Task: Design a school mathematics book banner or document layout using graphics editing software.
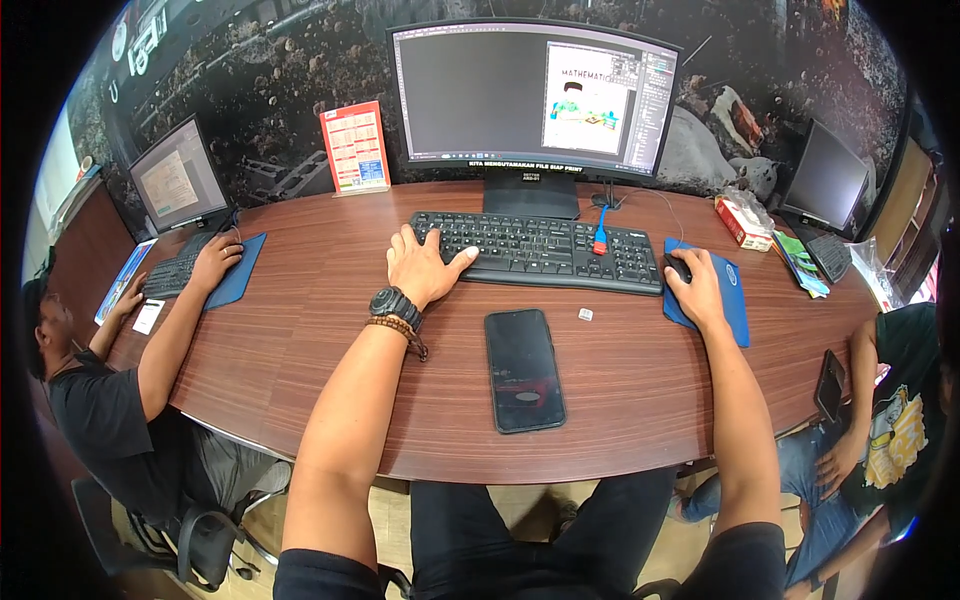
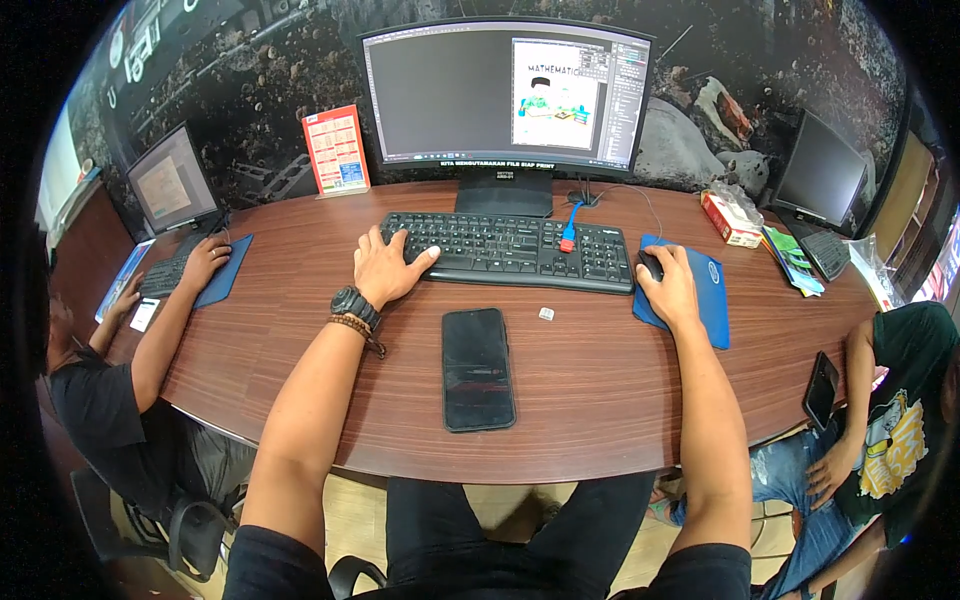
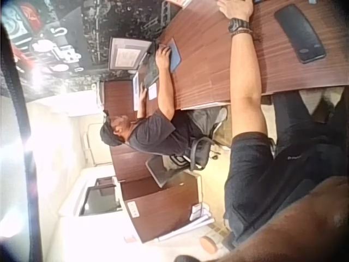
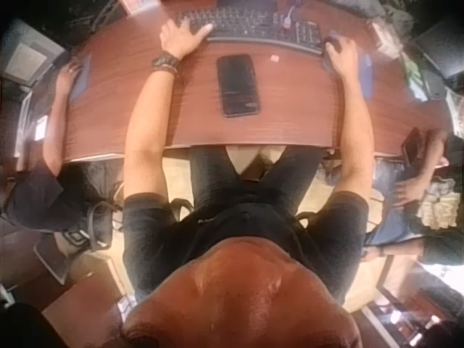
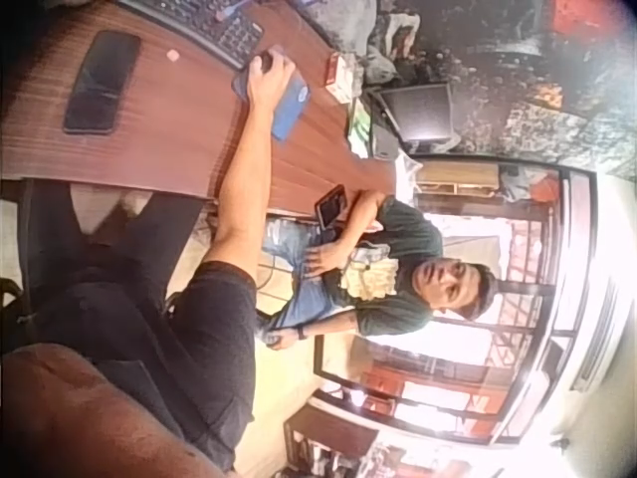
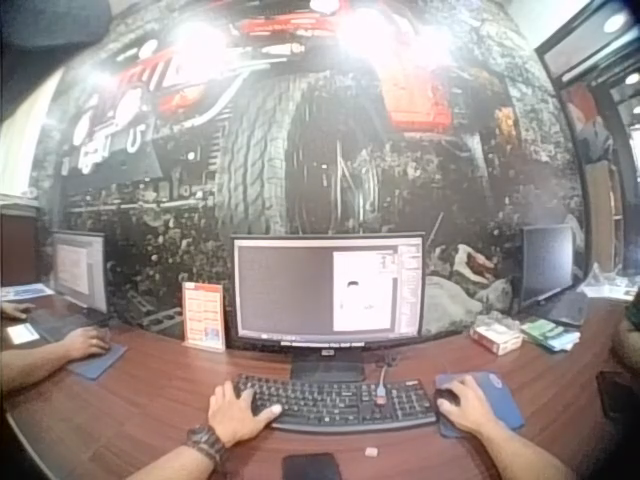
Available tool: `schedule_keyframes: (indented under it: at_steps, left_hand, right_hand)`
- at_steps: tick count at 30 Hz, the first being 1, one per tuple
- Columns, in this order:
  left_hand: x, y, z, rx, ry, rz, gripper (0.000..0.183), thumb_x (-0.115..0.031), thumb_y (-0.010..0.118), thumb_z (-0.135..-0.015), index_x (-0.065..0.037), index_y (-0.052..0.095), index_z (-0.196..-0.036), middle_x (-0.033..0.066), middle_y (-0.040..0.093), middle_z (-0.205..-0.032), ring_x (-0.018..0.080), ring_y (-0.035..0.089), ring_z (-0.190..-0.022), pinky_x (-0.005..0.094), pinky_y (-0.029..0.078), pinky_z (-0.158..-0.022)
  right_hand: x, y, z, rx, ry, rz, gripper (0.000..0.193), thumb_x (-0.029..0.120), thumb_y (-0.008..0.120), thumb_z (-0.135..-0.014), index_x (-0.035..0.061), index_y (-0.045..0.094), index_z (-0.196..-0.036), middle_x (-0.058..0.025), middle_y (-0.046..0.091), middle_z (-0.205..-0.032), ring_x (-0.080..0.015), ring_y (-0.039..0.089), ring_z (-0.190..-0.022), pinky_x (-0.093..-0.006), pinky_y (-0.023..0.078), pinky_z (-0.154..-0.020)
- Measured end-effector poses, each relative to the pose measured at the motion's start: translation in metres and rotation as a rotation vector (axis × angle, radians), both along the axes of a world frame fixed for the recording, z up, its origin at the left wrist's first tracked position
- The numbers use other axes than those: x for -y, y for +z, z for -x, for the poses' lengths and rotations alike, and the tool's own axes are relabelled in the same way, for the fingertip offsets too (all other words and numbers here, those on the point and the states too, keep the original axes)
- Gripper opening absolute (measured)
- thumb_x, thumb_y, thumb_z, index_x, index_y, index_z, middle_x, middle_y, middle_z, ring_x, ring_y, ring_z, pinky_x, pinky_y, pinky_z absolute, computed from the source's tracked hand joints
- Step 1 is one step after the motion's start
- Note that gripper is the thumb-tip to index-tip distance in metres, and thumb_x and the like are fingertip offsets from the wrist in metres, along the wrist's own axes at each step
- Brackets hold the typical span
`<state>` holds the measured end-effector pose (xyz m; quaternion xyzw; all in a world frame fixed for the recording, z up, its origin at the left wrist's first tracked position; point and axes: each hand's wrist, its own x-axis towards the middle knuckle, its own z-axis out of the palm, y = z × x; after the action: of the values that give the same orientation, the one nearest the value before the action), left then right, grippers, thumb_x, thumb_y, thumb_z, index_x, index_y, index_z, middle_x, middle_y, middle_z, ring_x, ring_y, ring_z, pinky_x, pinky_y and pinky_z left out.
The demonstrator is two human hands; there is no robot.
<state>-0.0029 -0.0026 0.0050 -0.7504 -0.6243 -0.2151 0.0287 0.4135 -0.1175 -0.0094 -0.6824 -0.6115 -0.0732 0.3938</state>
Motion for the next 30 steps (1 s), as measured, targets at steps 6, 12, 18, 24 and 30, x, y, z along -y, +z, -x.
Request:
schedule_keyframes:
  at_steps: [6, 12, 18, 24, 30]
  left_hand:
    - [-0.0003, -0.0001, 0.0001, -0.016, 0.007, -0.007, 0.089, -0.077, 0.048, -0.087, -0.004, 0.057, -0.137, 0.0284, 0.041, -0.141, 0.0391, 0.040, -0.128, 0.0458, 0.034, -0.107]
    - [0.0015, -0.0010, 0.0005, 0.059, -0.012, 0.064, 0.096, -0.078, 0.054, -0.083, -0.005, 0.048, -0.146, 0.0341, 0.031, -0.150, 0.0474, 0.027, -0.141, 0.0563, 0.023, -0.114]
    - [0.0011, -0.0017, 0.0019, 0.064, -0.018, 0.133, 0.104, -0.077, 0.060, -0.079, -0.005, 0.040, -0.150, 0.0344, 0.029, -0.150, 0.0481, 0.023, -0.143, 0.0582, 0.018, -0.116]
    - [-0.0010, -0.0070, 0.0057, 0.057, -0.008, 0.119, 0.104, -0.078, 0.060, -0.078, -0.004, 0.041, -0.149, 0.0317, 0.034, -0.146, 0.0476, 0.027, -0.139, 0.0581, 0.020, -0.114]
    - [-0.0016, -0.0060, 0.0012, 0.096, -0.026, 0.102, 0.101, -0.076, 0.061, -0.078, -0.005, 0.043, -0.147, 0.0310, 0.034, -0.146, 0.0468, 0.026, -0.139, 0.0562, 0.019, -0.115]
  right_hand:
    - [-0.0022, -0.0024, -0.0027, 0.013, 0.003, -0.010, 0.035, 0.020, 0.067, -0.085, 0.0042, 0.066, -0.116, -0.0172, 0.058, -0.120, -0.0368, 0.059, -0.112, -0.0422, 0.048, -0.097]
    - [-0.0001, 0.0006, -0.0008, -0.018, -0.025, -0.001, 0.036, 0.023, 0.068, -0.086, 0.0047, 0.067, -0.116, -0.0176, 0.058, -0.121, -0.0375, 0.059, -0.113, -0.0427, 0.048, -0.097]
    - [-0.0001, 0.0013, 0.0016, -0.006, -0.027, 0.025, 0.038, 0.025, 0.068, -0.086, 0.0052, 0.067, -0.119, -0.0177, 0.058, -0.123, -0.0384, 0.058, -0.114, -0.0428, 0.048, -0.098]
    - [-0.0014, -0.0010, 0.0009, 0.016, 0.052, -0.016, 0.035, 0.019, 0.066, -0.084, 0.0044, 0.066, -0.116, -0.0167, 0.059, -0.119, -0.0372, 0.059, -0.112, -0.0424, 0.048, -0.097]
    - [0.0016, 0.0029, 0.0012, 0.033, 0.099, -0.036, 0.033, 0.015, 0.064, -0.080, 0.0029, 0.065, -0.111, -0.0158, 0.060, -0.113, -0.0362, 0.060, -0.108, -0.0413, 0.049, -0.095]
